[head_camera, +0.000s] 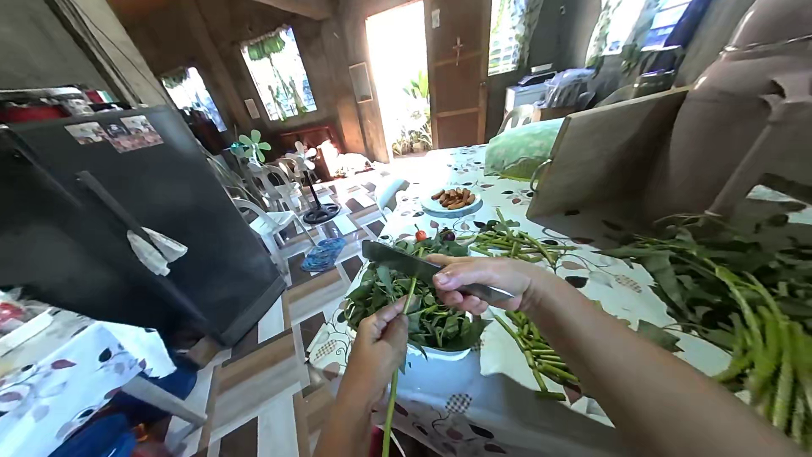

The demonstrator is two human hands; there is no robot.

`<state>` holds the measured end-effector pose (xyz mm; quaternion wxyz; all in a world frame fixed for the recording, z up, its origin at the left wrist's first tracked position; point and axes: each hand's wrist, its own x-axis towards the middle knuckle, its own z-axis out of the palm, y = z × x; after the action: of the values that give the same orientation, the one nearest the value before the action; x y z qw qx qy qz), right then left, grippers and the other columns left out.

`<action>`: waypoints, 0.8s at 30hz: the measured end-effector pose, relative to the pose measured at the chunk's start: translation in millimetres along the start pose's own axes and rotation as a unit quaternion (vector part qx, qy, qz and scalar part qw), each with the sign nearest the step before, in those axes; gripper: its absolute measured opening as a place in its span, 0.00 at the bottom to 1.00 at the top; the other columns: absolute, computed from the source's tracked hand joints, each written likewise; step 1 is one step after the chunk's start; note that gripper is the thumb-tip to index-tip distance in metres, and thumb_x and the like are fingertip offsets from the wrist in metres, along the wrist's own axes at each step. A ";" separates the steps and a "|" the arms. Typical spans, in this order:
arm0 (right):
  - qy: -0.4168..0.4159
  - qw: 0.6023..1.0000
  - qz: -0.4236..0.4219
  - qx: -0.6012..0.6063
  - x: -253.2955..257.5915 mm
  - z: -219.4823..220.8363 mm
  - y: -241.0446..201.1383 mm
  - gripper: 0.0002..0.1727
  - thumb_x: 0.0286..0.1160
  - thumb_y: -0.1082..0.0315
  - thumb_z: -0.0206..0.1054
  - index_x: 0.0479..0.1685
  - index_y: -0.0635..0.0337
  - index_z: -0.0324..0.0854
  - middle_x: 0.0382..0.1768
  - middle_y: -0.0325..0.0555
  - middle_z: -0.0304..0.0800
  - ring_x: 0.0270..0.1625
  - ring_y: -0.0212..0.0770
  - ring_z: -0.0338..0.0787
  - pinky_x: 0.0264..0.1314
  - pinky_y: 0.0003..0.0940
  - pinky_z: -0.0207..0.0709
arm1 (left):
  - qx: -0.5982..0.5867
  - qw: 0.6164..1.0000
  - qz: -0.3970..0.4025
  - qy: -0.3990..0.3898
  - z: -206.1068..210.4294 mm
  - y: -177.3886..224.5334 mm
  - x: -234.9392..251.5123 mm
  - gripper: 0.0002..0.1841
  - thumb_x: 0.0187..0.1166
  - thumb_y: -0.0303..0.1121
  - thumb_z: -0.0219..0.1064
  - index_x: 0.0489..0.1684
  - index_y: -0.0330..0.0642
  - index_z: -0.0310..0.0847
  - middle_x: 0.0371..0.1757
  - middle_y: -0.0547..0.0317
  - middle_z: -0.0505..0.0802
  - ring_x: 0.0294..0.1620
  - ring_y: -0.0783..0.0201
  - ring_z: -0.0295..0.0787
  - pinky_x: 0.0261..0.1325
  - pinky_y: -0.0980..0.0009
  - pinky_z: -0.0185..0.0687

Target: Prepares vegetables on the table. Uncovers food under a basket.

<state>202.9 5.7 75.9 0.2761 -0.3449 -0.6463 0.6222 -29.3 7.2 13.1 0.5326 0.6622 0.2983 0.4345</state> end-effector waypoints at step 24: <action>0.026 0.995 0.054 0.082 1.6 2.2 -0.8 0.24 0.78 0.35 0.60 0.35 0.46 0.75 0.19 0.29 0.76 0.13 0.18 0.74 0.14 0.11 0.70 | -0.012 0.999 -0.021 0.034 8.2 1.4 18.3 0.14 0.91 0.25 0.51 0.59 0.30 0.82 0.20 0.70 0.75 0.14 0.79 0.65 0.18 0.84 0.64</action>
<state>200.1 5.6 76.4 0.2856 -0.3716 -0.5661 0.6781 -13.9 18.8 18.7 0.5392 0.6342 0.3244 0.4492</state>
